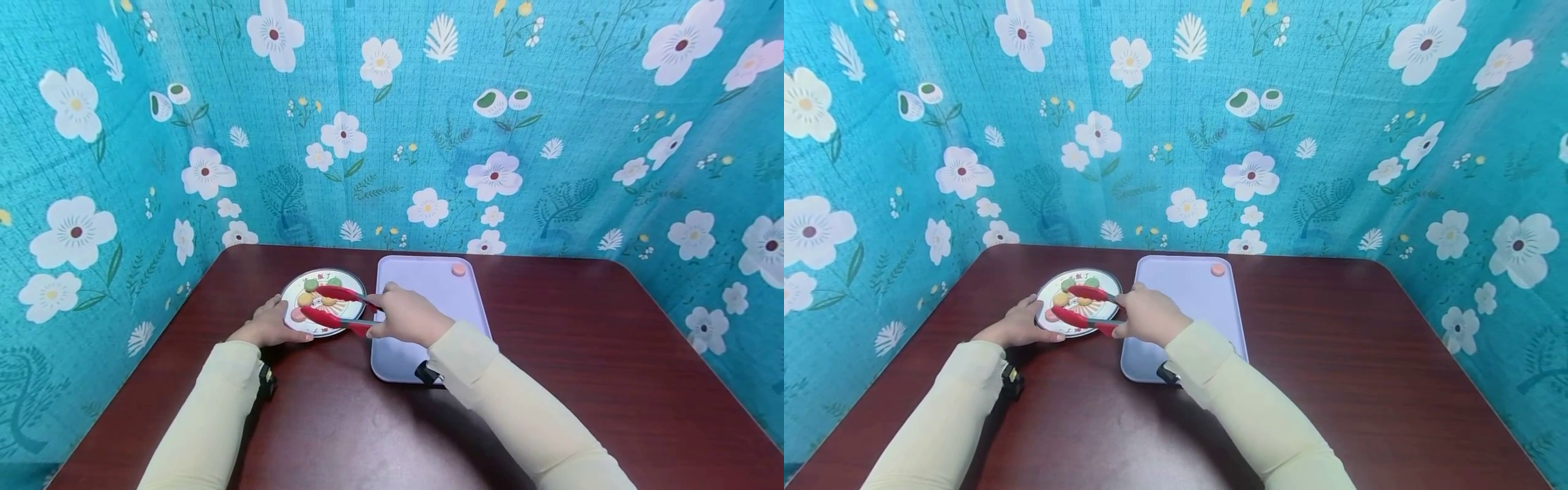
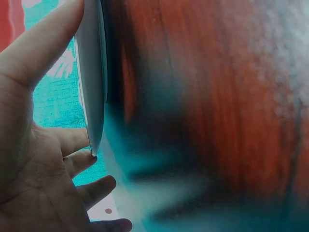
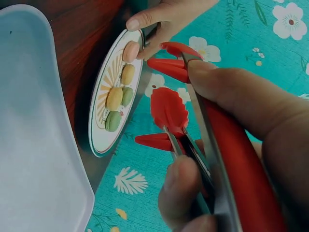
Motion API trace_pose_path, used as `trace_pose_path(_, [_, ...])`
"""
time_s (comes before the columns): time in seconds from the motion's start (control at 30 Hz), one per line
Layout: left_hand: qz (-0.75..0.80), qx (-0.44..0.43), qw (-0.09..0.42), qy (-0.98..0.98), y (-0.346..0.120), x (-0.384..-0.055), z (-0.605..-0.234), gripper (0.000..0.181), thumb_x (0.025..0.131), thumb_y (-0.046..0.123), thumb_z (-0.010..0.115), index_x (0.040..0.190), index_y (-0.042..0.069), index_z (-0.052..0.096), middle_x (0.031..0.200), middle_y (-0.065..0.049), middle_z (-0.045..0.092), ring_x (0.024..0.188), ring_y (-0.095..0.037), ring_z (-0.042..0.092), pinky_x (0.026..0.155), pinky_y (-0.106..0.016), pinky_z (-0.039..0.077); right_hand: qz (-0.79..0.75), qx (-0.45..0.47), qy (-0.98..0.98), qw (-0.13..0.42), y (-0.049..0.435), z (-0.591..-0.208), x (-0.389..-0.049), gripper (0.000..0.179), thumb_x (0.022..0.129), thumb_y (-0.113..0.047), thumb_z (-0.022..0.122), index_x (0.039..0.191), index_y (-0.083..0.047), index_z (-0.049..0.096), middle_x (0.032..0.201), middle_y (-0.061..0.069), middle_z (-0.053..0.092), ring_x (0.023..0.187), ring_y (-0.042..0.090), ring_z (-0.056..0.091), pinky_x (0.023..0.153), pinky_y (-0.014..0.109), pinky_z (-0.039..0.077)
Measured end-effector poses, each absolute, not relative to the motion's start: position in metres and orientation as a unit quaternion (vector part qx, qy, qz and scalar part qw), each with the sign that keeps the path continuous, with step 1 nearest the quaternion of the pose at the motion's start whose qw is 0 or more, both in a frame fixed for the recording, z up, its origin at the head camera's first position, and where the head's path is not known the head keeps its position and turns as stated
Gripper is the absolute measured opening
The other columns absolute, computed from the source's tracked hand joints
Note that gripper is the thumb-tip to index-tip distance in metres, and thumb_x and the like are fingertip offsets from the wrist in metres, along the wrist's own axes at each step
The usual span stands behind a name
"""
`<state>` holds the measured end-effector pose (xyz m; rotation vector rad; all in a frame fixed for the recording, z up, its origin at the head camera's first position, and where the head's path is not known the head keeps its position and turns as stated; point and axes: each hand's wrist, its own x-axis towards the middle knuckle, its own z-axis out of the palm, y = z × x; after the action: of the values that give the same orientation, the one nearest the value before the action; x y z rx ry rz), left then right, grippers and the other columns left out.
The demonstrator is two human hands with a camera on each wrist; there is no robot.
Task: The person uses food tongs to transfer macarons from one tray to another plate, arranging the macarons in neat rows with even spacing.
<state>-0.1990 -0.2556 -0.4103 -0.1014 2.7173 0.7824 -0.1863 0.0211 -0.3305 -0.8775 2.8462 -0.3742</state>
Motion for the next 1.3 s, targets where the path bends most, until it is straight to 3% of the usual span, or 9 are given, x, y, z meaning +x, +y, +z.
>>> trace_pose_path(0.4, [0.264, -0.036, 0.157, 0.951, -0.257, -0.197, -0.411, 0.108, 0.070, 0.041, 0.082, 0.148, -0.003, 0.023, 0.149, -0.031, 0.017, 0.131, -0.050, 0.022, 0.091, -0.060, 0.047, -0.150, -0.282, 0.946, 0.055, 0.038, -0.328, -0.176, 0.065, 0.076, -0.031, 0.082, 0.134, -0.011, 0.059, 0.101, 0.008, 0.056, 0.068, 0.014, 0.054, 0.056, 0.026, 0.046])
trace_pose_path(0.77, [0.246, -0.039, 0.160, 0.955, -0.257, -0.201, -0.416, 0.112, 0.070, 0.051, 0.079, 0.150, -0.001, 0.021, 0.152, -0.029, 0.013, 0.134, -0.050, 0.018, 0.102, -0.072, 0.026, -0.150, -0.274, 0.950, 0.016, 0.058, -0.331, -0.167, 0.070, 0.075, -0.035, 0.083, 0.135, -0.011, 0.057, 0.104, 0.006, 0.057, 0.069, 0.011, 0.054, 0.058, 0.024, 0.046])
trace_pose_path(1.0, [0.247, -0.038, 0.161, 0.955, -0.258, -0.201, -0.414, 0.115, 0.069, 0.053, 0.079, 0.150, -0.002, 0.020, 0.152, -0.030, 0.012, 0.133, -0.051, 0.018, 0.101, -0.071, 0.028, -0.159, -0.262, 0.952, 0.003, 0.074, -0.333, -0.163, 0.068, 0.074, -0.034, 0.083, 0.133, -0.010, 0.059, 0.100, 0.006, 0.057, 0.060, 0.011, 0.053, 0.055, 0.024, 0.045])
trace_pose_path(1.3, [0.251, -0.032, 0.159, 0.954, -0.257, -0.200, -0.414, 0.113, 0.071, 0.051, 0.079, 0.150, -0.002, 0.020, 0.153, -0.029, 0.011, 0.134, -0.050, 0.017, 0.101, -0.070, 0.029, -0.172, -0.238, 0.956, 0.007, 0.093, -0.335, -0.165, 0.070, 0.073, -0.033, 0.085, 0.133, -0.009, 0.059, 0.099, 0.007, 0.057, 0.062, 0.010, 0.053, 0.053, 0.023, 0.045])
